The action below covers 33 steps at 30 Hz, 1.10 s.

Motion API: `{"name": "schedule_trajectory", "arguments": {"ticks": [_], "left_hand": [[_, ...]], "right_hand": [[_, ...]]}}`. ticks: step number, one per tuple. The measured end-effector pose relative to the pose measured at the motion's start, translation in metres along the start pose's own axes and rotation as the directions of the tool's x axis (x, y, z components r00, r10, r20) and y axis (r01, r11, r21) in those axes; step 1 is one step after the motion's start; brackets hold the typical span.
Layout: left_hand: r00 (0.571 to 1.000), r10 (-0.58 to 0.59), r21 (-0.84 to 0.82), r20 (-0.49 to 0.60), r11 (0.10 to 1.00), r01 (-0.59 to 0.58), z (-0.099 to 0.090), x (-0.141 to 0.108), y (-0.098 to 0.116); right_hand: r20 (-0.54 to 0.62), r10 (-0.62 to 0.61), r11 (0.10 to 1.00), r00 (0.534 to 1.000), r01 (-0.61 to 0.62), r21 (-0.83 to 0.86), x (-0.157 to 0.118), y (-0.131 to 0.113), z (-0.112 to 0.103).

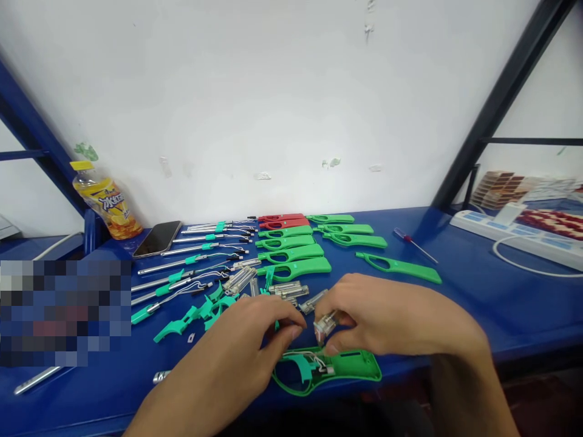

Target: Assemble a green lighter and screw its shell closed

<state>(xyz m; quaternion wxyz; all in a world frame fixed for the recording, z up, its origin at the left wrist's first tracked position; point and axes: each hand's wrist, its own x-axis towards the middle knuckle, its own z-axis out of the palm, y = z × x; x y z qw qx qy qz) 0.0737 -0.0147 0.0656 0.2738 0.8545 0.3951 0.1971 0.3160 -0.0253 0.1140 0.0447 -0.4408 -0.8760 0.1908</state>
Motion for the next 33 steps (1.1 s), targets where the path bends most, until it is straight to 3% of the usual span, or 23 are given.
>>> {"name": "schedule_trajectory", "arguments": {"ticks": [8, 15, 19, 28, 33], "left_hand": [[0.999, 0.031, -0.022, 0.013, 0.999, -0.031, -0.002, 0.002, 0.006], [0.999, 0.047, 0.006, 0.003, 0.999, -0.047, -0.006, 0.002, 0.005], [0.997, 0.059, 0.071, -0.060, 0.996, -0.054, -0.010, -0.001, 0.005], [0.965, 0.156, 0.157, -0.213, 0.980, -0.124, -0.018, -0.011, 0.011], [0.988, 0.055, 0.110, -0.147, 0.993, -0.039, -0.009, -0.008, 0.013]], "right_hand": [[0.010, -0.054, 0.995, 0.998, 0.053, 0.080, 0.005, 0.003, 0.003], [0.000, -0.066, 0.997, 0.998, 0.066, 0.047, 0.010, 0.007, 0.003], [0.039, -0.066, 0.996, 0.997, 0.064, 0.062, 0.012, 0.012, 0.002], [-0.023, -0.076, 0.995, 0.997, 0.078, 0.065, 0.012, 0.010, -0.001], [-0.068, -0.099, 0.992, 0.993, 0.104, 0.069, 0.010, 0.009, -0.003]]}}
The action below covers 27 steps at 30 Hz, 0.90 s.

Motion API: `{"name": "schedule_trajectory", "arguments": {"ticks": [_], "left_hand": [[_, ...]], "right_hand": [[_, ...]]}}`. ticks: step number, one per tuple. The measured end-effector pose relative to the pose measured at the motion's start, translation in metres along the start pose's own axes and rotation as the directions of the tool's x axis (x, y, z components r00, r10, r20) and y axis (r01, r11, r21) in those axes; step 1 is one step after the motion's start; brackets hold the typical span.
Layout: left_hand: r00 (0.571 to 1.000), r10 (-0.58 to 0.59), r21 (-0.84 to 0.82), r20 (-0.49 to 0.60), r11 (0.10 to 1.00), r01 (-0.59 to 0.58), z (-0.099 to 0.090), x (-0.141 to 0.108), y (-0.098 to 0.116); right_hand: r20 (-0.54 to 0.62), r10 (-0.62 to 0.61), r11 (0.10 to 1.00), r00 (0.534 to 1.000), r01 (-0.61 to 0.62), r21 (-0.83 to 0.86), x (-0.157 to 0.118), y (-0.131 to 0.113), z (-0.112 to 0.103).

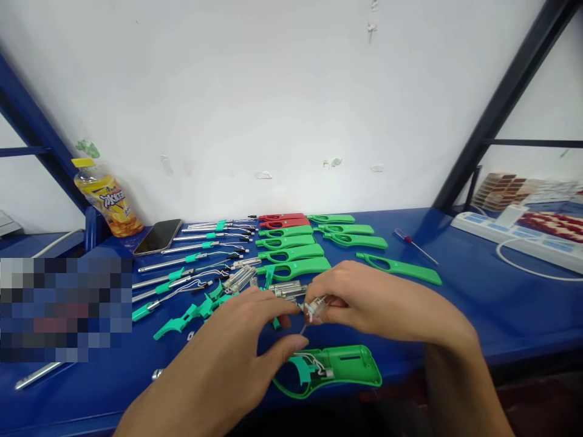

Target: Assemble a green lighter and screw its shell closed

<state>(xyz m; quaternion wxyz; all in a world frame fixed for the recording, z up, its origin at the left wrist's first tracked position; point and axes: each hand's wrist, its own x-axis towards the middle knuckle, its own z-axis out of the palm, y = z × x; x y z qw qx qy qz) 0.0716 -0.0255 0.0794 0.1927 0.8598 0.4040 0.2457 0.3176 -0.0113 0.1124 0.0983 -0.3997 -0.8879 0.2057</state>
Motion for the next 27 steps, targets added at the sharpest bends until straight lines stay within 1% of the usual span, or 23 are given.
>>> {"name": "schedule_trajectory", "arguments": {"ticks": [3, 5, 6, 10, 13, 16, 18, 27], "left_hand": [[0.989, -0.102, 0.036, 0.106, 0.994, 0.099, 0.011, 0.007, 0.000], [0.979, -0.131, 0.048, 0.154, 0.991, 0.125, 0.017, 0.012, -0.002], [0.978, -0.135, 0.048, 0.162, 0.990, 0.129, 0.019, 0.015, -0.002], [0.980, -0.154, 0.055, 0.130, 0.987, 0.148, 0.018, 0.019, -0.003], [0.983, -0.153, 0.043, 0.105, 0.988, 0.150, 0.013, 0.020, -0.001], [0.991, -0.114, 0.011, 0.071, 0.993, 0.114, 0.009, 0.019, 0.001], [0.993, -0.096, -0.005, 0.061, 0.995, 0.097, 0.009, 0.019, 0.001], [0.995, -0.085, -0.016, 0.055, 0.996, 0.086, 0.015, 0.017, -0.002]], "right_hand": [[-0.007, -0.016, 1.000, 1.000, 0.016, 0.017, 0.000, -0.001, -0.001], [-0.018, -0.008, 1.000, 1.000, 0.008, 0.020, 0.001, -0.003, -0.001], [-0.026, 0.004, 1.000, 1.000, -0.003, 0.022, 0.001, -0.004, -0.002], [-0.069, 0.092, 0.996, 0.993, -0.091, 0.010, -0.001, -0.005, -0.003], [-0.067, 0.130, 0.991, 0.989, -0.131, -0.010, -0.004, -0.002, -0.003], [-0.029, 0.097, 0.995, 0.995, -0.097, 0.010, -0.006, 0.003, -0.002], [-0.026, 0.084, 0.996, 0.996, -0.084, 0.003, -0.006, 0.005, -0.002], [0.004, 0.044, 0.999, 0.999, -0.044, -0.004, -0.005, 0.005, 0.000]]}}
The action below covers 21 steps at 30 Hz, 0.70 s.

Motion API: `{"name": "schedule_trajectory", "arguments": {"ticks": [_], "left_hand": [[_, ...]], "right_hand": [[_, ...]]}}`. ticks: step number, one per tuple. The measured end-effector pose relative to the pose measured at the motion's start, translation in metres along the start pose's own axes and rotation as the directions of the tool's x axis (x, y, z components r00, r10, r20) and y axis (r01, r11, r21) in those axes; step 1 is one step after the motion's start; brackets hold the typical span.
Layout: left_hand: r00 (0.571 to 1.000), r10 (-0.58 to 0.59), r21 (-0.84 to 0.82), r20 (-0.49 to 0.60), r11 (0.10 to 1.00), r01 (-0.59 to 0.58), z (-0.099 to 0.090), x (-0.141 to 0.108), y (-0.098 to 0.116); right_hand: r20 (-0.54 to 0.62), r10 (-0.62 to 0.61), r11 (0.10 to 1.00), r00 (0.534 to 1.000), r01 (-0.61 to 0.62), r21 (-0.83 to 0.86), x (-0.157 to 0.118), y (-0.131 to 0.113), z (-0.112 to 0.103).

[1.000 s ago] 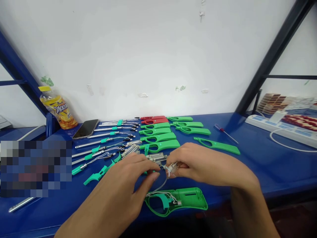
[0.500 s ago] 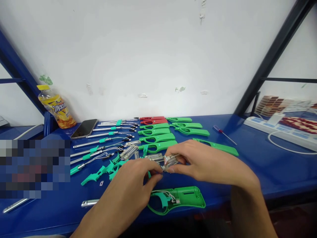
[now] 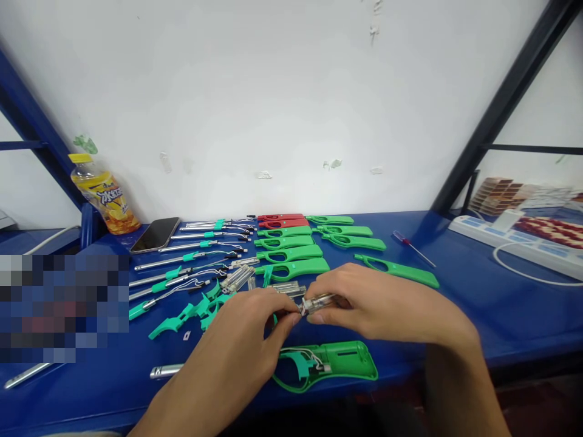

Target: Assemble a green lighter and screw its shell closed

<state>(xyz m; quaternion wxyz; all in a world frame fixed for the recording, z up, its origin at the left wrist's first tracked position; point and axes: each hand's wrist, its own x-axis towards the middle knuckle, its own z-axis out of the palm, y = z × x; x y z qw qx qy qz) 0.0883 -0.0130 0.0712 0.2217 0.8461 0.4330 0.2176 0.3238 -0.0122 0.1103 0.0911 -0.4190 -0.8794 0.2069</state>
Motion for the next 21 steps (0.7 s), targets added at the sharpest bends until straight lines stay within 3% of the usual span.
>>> {"name": "schedule_trajectory", "arguments": {"ticks": [21], "left_hand": [[0.999, 0.032, 0.071, 0.036, 0.997, -0.035, 0.0068, -0.0075, 0.0026]], "right_hand": [[0.041, 0.010, 1.000, 0.999, -0.010, -0.009, 0.0011, -0.0059, -0.0026]]}}
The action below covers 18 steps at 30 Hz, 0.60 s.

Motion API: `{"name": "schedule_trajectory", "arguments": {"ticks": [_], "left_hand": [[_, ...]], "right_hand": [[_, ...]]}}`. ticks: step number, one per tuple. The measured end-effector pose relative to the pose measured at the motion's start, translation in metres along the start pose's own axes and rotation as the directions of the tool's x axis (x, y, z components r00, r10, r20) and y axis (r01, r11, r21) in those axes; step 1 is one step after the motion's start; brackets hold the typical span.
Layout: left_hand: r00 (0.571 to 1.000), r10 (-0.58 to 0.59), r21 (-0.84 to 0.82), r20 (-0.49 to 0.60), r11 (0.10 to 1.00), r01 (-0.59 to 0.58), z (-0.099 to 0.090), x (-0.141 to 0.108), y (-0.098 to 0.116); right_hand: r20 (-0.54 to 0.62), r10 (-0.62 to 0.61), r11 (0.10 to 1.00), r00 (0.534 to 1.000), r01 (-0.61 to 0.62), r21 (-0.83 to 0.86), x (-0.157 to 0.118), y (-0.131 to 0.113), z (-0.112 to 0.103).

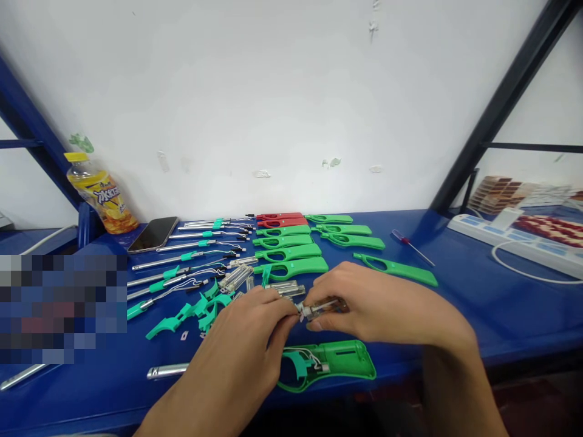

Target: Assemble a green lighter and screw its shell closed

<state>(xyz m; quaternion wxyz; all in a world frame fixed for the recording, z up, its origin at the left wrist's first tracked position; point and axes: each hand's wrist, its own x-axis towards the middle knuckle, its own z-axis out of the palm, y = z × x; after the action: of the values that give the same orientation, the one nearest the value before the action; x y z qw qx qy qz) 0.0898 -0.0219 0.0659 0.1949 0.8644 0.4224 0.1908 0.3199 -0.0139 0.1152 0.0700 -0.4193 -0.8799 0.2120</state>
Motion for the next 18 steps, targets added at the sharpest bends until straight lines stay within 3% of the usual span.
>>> {"name": "schedule_trajectory", "arguments": {"ticks": [13, 18], "left_hand": [[0.998, 0.065, 0.040, 0.005, 0.997, -0.065, 0.0014, 0.0023, 0.0000], [1.000, 0.022, 0.015, 0.019, 1.000, -0.022, -0.0021, 0.0010, -0.0035]], "right_hand": [[0.024, 0.000, 1.000, 1.000, 0.000, -0.022, 0.0029, -0.0031, -0.0010], [0.023, 0.003, 1.000, 1.000, -0.003, 0.000, 0.0026, 0.0005, 0.0010]]}}
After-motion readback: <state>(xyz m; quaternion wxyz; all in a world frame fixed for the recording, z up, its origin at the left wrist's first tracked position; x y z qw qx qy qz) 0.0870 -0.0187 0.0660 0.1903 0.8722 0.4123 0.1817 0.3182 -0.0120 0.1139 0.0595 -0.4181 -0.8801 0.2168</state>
